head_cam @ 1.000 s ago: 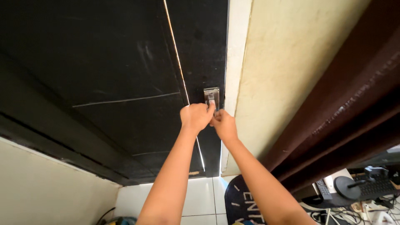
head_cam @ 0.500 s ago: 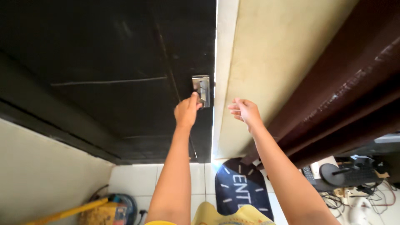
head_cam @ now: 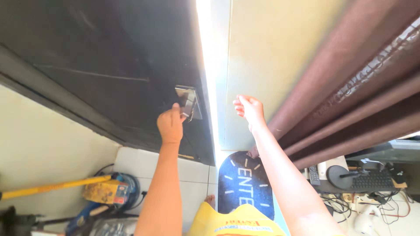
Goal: The person picks up a black strap and a long wooden ruler, walks into a room, and then adjusts several medals and trophies displayed on a wooden shelf.
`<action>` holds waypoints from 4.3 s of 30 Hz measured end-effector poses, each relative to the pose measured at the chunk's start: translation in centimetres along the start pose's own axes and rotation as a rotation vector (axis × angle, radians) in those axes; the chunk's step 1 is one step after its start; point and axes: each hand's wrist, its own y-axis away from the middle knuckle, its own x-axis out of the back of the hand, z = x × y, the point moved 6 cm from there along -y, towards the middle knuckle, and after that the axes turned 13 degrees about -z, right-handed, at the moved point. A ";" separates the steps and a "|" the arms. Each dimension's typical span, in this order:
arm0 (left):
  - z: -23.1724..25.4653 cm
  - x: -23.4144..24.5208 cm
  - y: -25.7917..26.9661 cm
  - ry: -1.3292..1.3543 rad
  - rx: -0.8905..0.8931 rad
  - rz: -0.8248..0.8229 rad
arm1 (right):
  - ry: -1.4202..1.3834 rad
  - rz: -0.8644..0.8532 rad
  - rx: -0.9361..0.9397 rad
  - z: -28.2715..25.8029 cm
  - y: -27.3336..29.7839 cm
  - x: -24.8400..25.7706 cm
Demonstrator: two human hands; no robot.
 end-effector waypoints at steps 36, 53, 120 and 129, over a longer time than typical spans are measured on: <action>-1.7 2.4 4.9 0.131 0.088 0.139 | -0.223 0.271 0.049 1.9 -0.6 1.4; -1.7 2.8 4.9 -0.024 0.057 0.179 | -0.250 0.266 0.001 2.1 0.7 2.8; -0.3 2.0 3.9 -0.331 -0.268 0.117 | -0.223 0.286 0.110 -1.1 4.0 1.7; 0.7 2.1 3.0 -0.107 -0.149 0.088 | -0.188 0.294 0.082 -1.8 4.1 0.7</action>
